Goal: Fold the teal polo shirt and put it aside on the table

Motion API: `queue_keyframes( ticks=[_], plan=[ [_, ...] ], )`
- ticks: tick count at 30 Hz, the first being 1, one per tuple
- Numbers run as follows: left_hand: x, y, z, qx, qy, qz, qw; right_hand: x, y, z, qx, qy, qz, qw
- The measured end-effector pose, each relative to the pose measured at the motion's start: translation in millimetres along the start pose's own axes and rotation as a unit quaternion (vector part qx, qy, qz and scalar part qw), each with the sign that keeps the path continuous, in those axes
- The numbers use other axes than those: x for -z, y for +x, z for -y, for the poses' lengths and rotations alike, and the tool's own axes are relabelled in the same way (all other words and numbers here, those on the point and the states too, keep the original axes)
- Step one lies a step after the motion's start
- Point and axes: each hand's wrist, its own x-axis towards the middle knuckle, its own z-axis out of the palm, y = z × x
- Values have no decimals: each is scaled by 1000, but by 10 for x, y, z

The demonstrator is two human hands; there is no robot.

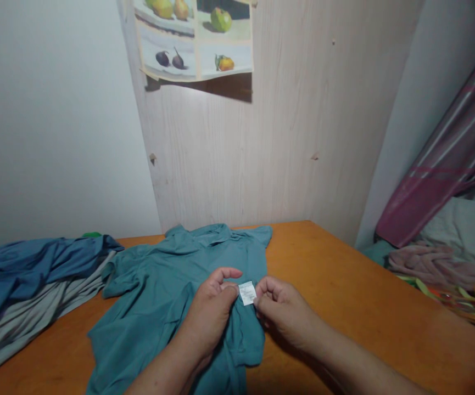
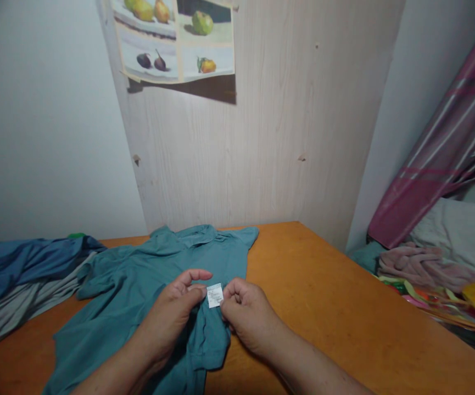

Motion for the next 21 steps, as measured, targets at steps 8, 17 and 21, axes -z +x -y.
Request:
queue_keyframes(
  ticks=[8,17,21],
  plan=[
    [0,-2,8,-1,4,-1,1000,19,11,-44,5,-8,4,1000],
    [8,10,30,9,-1,0,1000,13,13,-35,1,-9,4,1000],
    [7,7,15,7,-8,-1,1000,26,8,-24,-3,-10,7,1000]
  ],
)
